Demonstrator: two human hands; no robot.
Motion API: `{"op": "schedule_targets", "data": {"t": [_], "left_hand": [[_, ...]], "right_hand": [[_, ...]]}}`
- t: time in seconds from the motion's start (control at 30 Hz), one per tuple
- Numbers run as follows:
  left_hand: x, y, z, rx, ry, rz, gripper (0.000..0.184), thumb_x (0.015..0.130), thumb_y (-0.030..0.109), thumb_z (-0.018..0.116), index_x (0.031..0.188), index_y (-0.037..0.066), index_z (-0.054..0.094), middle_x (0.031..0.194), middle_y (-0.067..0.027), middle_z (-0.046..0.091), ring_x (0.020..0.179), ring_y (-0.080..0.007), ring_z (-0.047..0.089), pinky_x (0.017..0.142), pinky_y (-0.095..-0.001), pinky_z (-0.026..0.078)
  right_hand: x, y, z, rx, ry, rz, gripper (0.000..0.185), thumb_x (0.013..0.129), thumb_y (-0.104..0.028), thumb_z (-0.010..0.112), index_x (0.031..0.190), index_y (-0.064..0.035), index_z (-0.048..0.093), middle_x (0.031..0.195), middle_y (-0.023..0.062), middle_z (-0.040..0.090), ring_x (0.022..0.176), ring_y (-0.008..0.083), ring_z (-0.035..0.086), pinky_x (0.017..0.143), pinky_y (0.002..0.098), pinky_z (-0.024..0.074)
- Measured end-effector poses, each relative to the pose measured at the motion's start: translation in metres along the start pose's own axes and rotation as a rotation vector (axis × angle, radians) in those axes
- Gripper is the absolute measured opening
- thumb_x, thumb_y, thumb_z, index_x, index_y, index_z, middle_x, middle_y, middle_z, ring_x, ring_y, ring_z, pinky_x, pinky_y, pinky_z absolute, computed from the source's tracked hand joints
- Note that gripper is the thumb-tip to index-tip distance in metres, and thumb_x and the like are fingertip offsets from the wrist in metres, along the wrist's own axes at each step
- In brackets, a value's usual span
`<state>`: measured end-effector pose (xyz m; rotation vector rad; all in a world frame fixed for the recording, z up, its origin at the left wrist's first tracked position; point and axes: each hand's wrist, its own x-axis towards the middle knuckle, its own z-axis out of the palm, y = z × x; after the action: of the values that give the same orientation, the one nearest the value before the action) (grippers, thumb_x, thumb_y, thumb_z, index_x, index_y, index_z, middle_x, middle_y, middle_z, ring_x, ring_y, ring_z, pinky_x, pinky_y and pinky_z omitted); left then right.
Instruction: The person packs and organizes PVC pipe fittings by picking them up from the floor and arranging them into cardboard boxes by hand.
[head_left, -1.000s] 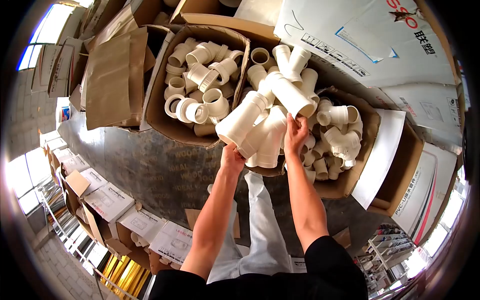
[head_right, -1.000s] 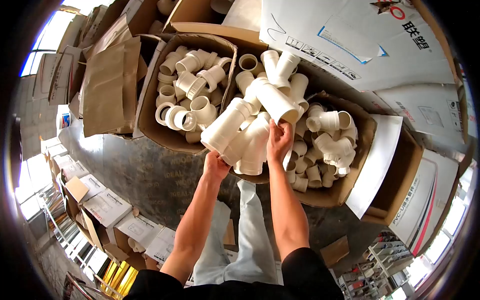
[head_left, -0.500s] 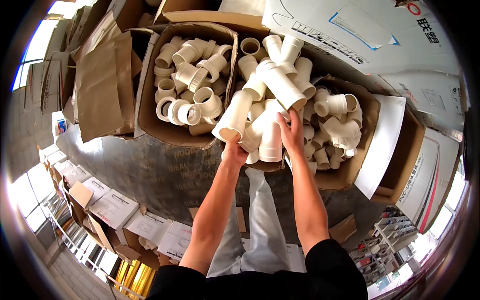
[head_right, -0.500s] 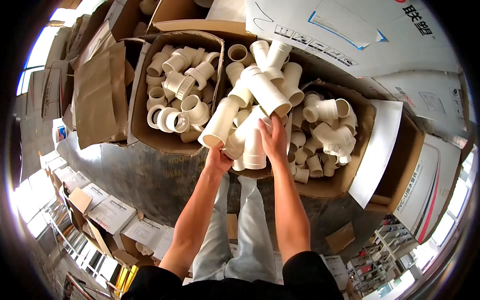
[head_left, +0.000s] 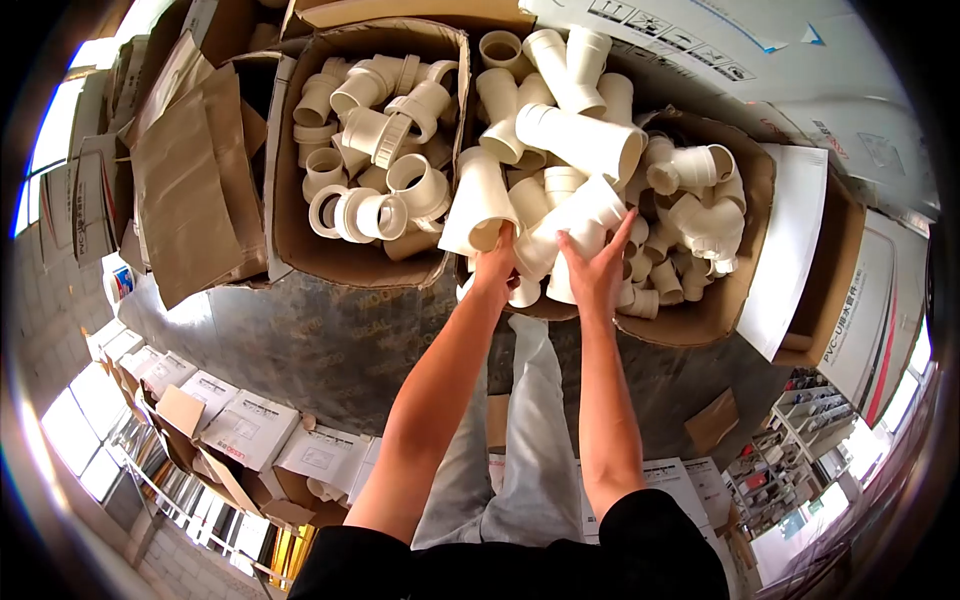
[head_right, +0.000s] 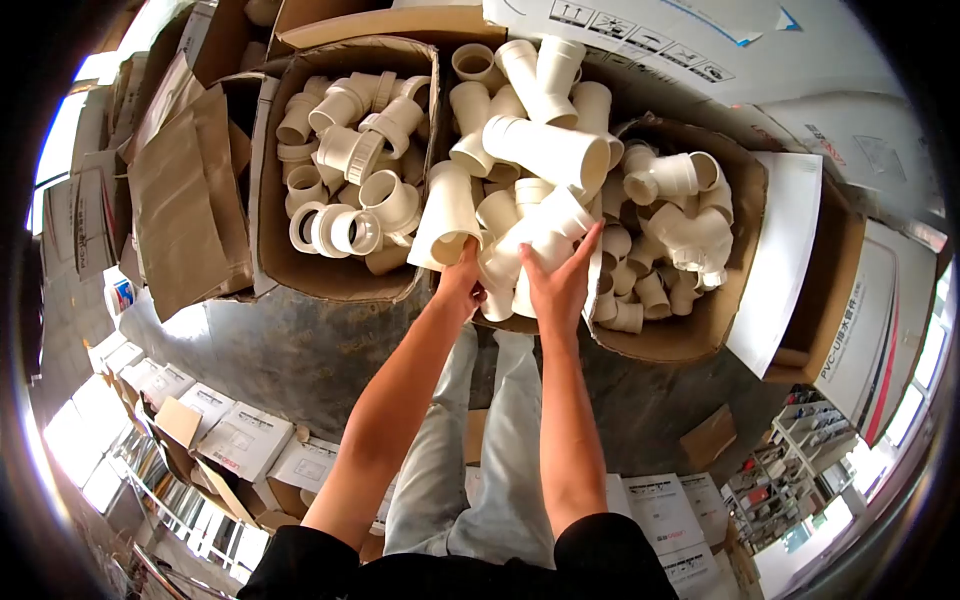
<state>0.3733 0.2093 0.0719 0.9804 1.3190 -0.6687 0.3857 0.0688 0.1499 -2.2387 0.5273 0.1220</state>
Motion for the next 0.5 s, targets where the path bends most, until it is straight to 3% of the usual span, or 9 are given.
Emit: {"op": "schedule_targets", "data": {"t": [0.03,0.1,0.2,0.27,0.4,0.5], "left_hand": [[0.005,0.001,-0.003,0.058,-0.024,-0.024,0.063,0.086,0.072,0.060,0.111,0.014,0.061,0.078,-0.0026,0.059,0.064,-0.0170,0.060,0.058,-0.0375,0.041],[0.002,-0.002,-0.012,0.096,-0.062,-0.028,0.066,0.085,0.074,0.059,0.110,0.013,0.061,0.078,-0.0036,0.060,0.063,-0.0177,0.060,0.057,-0.0359,0.041],[-0.013,-0.004,-0.028,0.203,-0.112,0.009,0.073,0.085,0.076,0.056,0.108,0.007,0.063,0.077,-0.0057,0.064,0.062,-0.0181,0.061,0.056,-0.0322,0.042],[-0.020,-0.013,-0.046,0.213,-0.244,0.021,0.073,0.088,0.074,0.056,0.106,0.003,0.066,0.078,-0.0067,0.068,0.063,-0.0167,0.062,0.058,-0.0315,0.046],[-0.027,-0.028,-0.080,0.217,-0.132,0.211,0.061,0.096,0.061,0.056,0.108,0.003,0.066,0.081,-0.0058,0.068,0.067,-0.0139,0.065,0.059,-0.0282,0.049],[-0.017,-0.031,-0.087,0.074,-0.135,0.411,0.045,0.099,0.047,0.061,0.101,0.002,0.063,0.088,-0.0078,0.069,0.075,-0.0146,0.067,0.064,-0.0289,0.052]], "right_hand": [[0.002,-0.003,-0.002,0.039,-0.023,0.065,0.117,0.078,-0.036,0.086,0.161,-0.0038,0.009,0.158,0.0307,0.031,0.141,0.0412,0.042,0.112,0.0456,0.0407],[0.001,-0.007,-0.006,0.113,-0.042,0.157,0.117,0.077,-0.036,0.085,0.160,-0.0031,0.010,0.154,0.0307,0.037,0.133,0.0442,0.050,0.107,0.0473,0.0453],[-0.013,-0.010,-0.015,0.041,0.052,0.253,0.119,0.075,-0.035,0.087,0.160,-0.0034,0.010,0.153,0.0296,0.039,0.132,0.0428,0.051,0.107,0.0463,0.0455],[-0.029,0.001,-0.025,0.238,0.073,0.353,0.118,0.074,-0.030,0.089,0.160,-0.0006,0.012,0.151,0.0280,0.041,0.131,0.0392,0.051,0.108,0.0445,0.0448],[-0.066,0.040,-0.034,0.525,0.267,0.422,0.110,0.079,-0.018,0.086,0.159,-0.0008,0.013,0.149,0.0218,0.039,0.131,0.0343,0.049,0.108,0.0436,0.0448],[-0.083,0.071,-0.030,0.681,0.300,0.426,0.107,0.078,-0.016,0.086,0.158,-0.0002,0.016,0.150,0.0202,0.038,0.131,0.0327,0.049,0.109,0.0433,0.0445]]}}
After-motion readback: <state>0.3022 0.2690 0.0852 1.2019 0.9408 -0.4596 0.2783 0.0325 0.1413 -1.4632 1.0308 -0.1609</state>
